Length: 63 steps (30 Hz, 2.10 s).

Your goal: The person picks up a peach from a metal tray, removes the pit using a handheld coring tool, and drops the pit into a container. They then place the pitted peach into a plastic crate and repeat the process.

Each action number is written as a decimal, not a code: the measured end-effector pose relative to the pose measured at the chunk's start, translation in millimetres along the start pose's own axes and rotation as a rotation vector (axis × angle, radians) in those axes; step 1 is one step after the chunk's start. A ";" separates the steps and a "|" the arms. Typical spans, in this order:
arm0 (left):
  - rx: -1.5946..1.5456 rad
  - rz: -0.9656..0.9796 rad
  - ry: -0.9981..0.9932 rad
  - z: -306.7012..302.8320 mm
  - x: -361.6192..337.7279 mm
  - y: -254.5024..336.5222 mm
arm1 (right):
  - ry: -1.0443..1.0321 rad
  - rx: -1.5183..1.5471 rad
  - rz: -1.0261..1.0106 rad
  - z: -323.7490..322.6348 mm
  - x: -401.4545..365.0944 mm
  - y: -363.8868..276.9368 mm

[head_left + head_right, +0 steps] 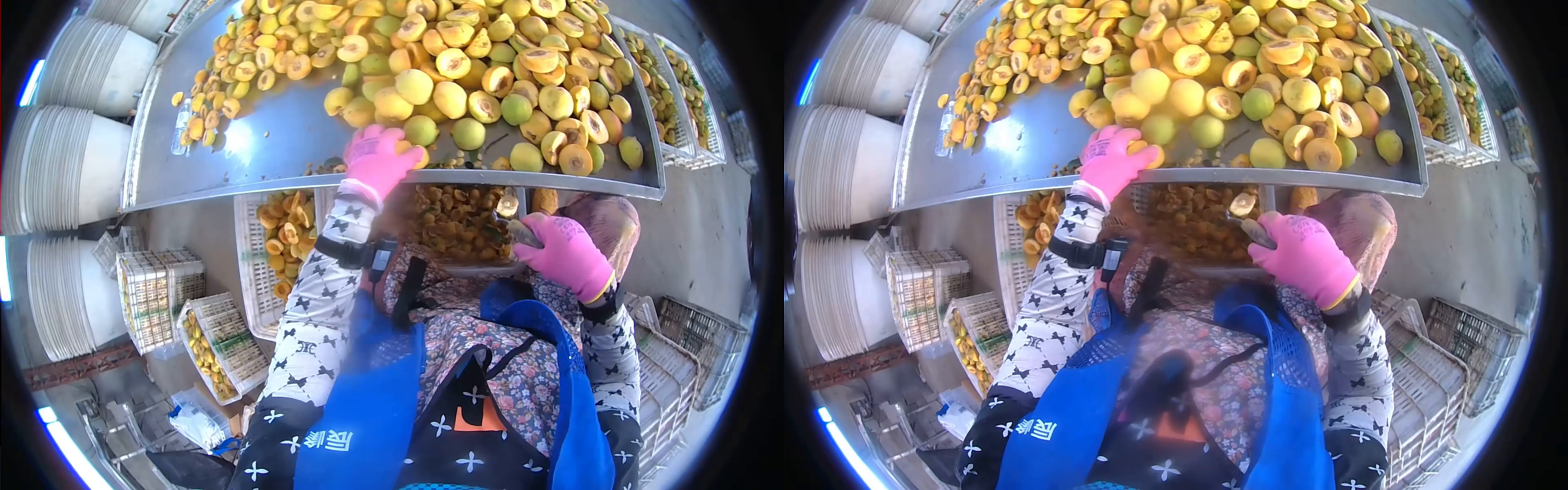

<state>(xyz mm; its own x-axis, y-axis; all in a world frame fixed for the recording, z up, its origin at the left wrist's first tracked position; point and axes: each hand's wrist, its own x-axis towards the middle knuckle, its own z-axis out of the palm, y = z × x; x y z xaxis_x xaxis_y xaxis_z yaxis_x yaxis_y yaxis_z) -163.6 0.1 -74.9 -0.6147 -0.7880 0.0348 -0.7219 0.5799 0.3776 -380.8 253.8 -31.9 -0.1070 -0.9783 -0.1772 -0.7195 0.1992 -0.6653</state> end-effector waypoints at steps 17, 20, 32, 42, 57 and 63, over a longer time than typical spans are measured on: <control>-0.080 -0.024 -0.025 -4.4 2.7 12.5 | 0.127 0.382 -0.032 5.9 20.0 -52.1; -0.435 0.060 0.198 9.6 -9.8 20.7 | 0.211 0.355 -0.055 8.6 20.2 -52.2; -1.408 0.136 0.024 -32.4 -61.1 103.5 | 0.549 0.261 -0.151 11.1 60.7 -81.5; -1.701 -0.092 0.065 -46.4 -78.8 92.9 | 0.352 0.162 -0.239 12.7 24.7 -97.8; -1.680 -0.199 0.081 -42.5 -94.0 102.7 | 0.228 -0.092 -0.301 45.2 31.3 -79.5; -1.726 -0.266 0.165 -53.7 -89.4 112.8 | -0.218 0.897 -0.088 41.0 21.9 -91.0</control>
<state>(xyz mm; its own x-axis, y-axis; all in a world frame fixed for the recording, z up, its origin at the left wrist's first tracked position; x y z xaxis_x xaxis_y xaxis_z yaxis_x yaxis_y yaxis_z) -173.0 124.9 14.2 -0.4316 -0.8908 -0.1419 0.4124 -0.3348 0.8473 -289.5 216.6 -4.9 0.1195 -0.9779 -0.1715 0.0908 0.1827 -0.9790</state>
